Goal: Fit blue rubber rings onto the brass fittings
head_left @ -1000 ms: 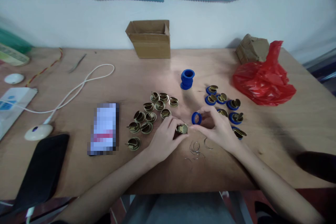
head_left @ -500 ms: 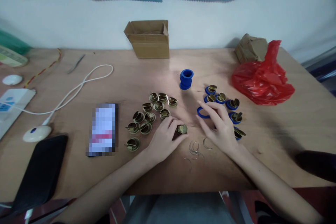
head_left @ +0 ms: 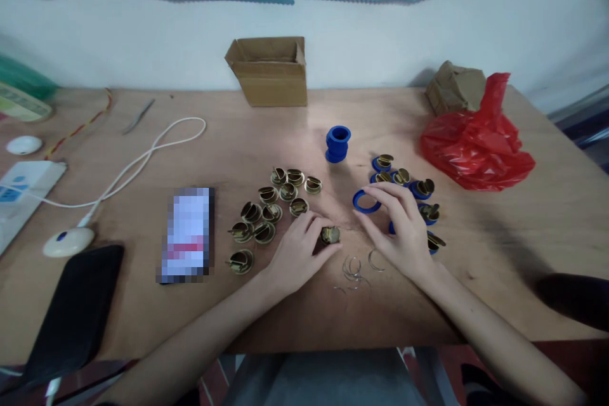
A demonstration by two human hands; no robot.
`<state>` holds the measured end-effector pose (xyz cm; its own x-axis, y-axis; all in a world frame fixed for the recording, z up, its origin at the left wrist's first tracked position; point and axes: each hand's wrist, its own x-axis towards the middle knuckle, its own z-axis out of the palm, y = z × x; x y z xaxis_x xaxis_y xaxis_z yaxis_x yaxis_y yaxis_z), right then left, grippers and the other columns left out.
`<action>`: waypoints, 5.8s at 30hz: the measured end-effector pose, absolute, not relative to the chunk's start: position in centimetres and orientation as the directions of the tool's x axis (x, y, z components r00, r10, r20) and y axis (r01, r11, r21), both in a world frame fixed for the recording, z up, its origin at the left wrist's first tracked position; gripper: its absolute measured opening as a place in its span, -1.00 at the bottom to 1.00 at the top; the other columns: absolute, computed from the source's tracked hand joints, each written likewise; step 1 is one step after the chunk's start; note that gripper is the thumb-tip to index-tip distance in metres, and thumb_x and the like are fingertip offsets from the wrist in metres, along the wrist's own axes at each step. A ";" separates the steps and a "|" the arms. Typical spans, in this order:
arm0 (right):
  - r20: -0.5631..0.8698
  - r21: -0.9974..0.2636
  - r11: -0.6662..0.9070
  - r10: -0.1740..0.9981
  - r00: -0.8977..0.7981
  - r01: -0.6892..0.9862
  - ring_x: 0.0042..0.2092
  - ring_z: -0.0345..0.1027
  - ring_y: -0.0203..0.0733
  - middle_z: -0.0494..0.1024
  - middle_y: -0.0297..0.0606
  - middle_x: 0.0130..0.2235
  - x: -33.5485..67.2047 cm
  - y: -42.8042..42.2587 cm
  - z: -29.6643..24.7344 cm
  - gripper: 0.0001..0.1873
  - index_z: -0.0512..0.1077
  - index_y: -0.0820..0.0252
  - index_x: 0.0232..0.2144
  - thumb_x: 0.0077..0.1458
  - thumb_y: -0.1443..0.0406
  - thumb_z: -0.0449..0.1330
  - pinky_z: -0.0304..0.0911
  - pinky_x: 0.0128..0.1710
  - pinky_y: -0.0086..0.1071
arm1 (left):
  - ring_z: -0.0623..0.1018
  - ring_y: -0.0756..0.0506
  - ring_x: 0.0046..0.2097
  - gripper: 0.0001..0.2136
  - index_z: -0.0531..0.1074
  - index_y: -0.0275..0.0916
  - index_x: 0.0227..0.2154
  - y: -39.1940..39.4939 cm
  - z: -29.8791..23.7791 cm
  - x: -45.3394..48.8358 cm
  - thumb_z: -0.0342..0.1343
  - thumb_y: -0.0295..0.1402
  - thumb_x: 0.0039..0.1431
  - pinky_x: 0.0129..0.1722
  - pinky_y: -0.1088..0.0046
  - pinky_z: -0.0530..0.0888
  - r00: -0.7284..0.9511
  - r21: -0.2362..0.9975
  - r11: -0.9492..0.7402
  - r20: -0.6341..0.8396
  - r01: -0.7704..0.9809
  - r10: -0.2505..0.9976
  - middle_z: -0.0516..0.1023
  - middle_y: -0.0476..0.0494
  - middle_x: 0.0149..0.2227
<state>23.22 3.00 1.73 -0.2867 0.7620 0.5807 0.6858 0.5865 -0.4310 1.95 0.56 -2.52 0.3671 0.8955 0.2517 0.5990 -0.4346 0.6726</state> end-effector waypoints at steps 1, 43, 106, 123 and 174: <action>0.578 -0.433 0.596 0.760 -0.299 0.677 0.12 0.39 0.07 0.46 -0.09 0.09 23.2 3.0 1.8 -0.46 0.26 -0.02 0.21 0.23 0.39 0.23 0.35 0.13 0.04 | 0.50 -0.21 -0.05 -0.78 0.38 -0.19 -0.12 0.5 -2.5 1.9 0.25 -0.32 0.23 -0.02 0.16 0.51 0.368 0.672 -0.434 0.250 0.600 0.896 0.48 -0.15 -0.13; 0.553 -0.426 0.620 0.755 -0.353 0.659 -0.18 0.43 -0.07 0.65 -0.25 -0.23 23.2 3.1 1.3 -0.74 0.47 0.06 -0.04 0.22 0.35 0.29 0.43 -0.18 -0.18 | 0.46 -0.22 0.13 -0.62 0.27 -0.22 0.14 0.4 -2.2 1.8 0.15 -0.30 0.32 0.11 0.13 0.49 0.312 0.683 -0.483 0.369 0.547 0.875 0.40 -0.28 0.07; 0.400 -0.533 0.663 0.745 -0.534 0.526 -0.46 0.35 -0.25 0.48 -0.31 -0.50 22.3 2.5 0.5 -0.58 0.44 0.19 -0.41 0.43 0.14 -0.02 0.23 -0.39 -0.38 | 0.53 -0.09 -0.15 -0.73 0.41 -0.17 0.00 0.1 -1.6 2.3 0.12 -0.55 0.29 -0.11 0.32 0.54 0.244 0.643 -0.593 0.551 0.485 0.798 0.55 -0.10 -0.19; 0.392 -0.613 0.642 0.754 -0.527 0.461 -0.31 0.49 -0.22 0.59 -0.26 -0.32 22.1 2.0 0.5 -0.81 0.41 0.18 -0.14 0.40 0.29 0.01 0.35 -0.27 -0.35 | 0.50 -0.09 -0.15 -0.93 0.40 -0.19 -0.19 0.1 -1.5 2.5 0.09 -0.47 0.32 -0.12 0.33 0.49 0.220 0.691 -0.543 0.505 0.476 0.835 0.51 -0.09 -0.25; 0.029 -0.974 0.125 0.896 -0.442 0.188 -0.51 0.07 -0.36 0.21 -0.51 -0.53 21.3 1.7 0.6 -0.89 0.32 0.14 -0.25 0.30 0.23 0.14 0.03 -0.52 -0.45 | 0.41 -0.05 -0.25 -0.94 0.32 -0.19 -0.29 0.3 -1.4 2.0 0.03 -0.47 0.31 -0.22 0.42 0.36 0.236 0.828 -0.424 0.358 0.367 0.904 0.39 -0.02 -0.32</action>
<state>21.35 1.67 0.62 -0.4423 0.8964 0.0292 0.1885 0.1248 -0.9741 2.03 0.33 -1.41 0.2362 0.9035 0.3576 0.3673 -0.4237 0.8280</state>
